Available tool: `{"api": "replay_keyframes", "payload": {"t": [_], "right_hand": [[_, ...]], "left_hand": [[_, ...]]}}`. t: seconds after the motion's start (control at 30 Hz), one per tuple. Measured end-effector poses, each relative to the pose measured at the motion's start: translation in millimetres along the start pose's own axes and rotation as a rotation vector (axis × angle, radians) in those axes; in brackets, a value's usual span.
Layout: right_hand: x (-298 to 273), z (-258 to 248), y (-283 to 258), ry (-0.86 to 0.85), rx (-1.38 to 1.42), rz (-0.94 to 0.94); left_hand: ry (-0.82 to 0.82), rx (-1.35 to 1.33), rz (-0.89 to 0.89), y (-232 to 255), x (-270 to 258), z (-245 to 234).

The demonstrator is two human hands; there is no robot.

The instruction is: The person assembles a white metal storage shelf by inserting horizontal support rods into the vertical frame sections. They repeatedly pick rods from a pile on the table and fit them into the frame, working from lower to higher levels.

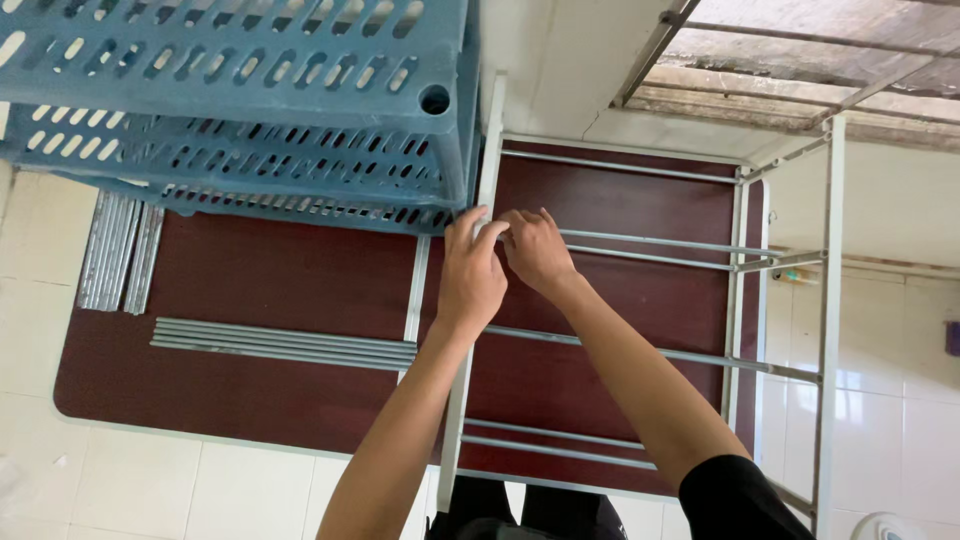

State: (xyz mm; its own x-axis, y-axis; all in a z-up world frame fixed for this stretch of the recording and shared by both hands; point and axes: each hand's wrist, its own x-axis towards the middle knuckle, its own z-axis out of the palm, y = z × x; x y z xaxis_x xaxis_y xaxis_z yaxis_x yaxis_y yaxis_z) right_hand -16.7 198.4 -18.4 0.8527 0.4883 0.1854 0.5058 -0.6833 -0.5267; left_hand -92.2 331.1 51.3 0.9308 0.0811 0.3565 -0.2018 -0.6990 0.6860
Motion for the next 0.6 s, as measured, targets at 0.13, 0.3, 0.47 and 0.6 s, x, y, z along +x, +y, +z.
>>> {"api": "replay_keyframes", "payload": {"t": [0.13, 0.3, 0.47, 0.6], "right_hand": [[-6.2, 9.7, -2.4, 0.045, -0.03, 0.036], [-20.0, 8.8, 0.6, 0.05, -0.083, 0.045], [-22.8, 18.9, 8.8, 0.192, -0.125, -0.14], [-21.3, 25.0, 13.8, 0.239, -0.148, -0.217]], "left_hand": [[0.015, -0.045, -0.031, 2.7, -2.9, -1.2], [-0.082, 0.088, -0.012, -4.9, 3.6, -2.1], [-0.098, 0.043, -0.117, -7.5, 7.2, -0.3], [-0.113, -0.047, -0.183, -7.8, 7.2, -2.0]]}}
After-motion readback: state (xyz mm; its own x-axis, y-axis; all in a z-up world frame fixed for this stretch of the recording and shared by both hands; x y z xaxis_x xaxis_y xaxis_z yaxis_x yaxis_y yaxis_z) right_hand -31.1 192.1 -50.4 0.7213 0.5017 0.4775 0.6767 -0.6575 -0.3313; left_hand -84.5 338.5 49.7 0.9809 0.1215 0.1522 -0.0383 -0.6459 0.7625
